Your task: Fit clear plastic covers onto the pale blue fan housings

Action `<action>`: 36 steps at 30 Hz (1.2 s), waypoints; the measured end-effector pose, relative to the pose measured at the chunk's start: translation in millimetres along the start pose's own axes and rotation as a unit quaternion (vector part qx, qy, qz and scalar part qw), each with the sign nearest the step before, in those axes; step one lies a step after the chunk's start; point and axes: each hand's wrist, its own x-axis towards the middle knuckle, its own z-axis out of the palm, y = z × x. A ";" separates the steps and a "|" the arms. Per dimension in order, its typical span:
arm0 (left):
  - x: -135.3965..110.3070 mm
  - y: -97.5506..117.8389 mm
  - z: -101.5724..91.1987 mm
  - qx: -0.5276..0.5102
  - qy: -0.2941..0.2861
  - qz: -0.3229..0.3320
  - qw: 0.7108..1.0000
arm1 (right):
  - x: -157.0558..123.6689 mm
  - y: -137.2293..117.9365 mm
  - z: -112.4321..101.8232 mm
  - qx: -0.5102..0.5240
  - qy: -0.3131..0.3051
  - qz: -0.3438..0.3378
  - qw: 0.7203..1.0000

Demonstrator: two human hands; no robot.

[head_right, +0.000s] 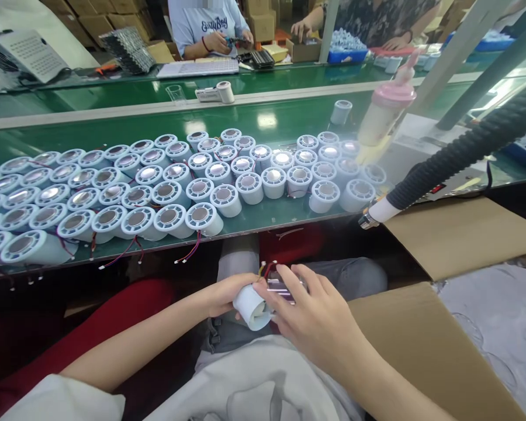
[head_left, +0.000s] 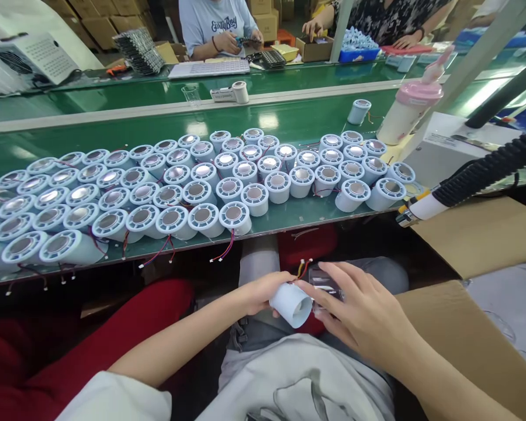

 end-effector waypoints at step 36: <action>-28.7 13.7 3.3 0.058 -0.044 0.255 0.964 | -11.0 32.0 11.6 0.483 -0.057 0.192 0.852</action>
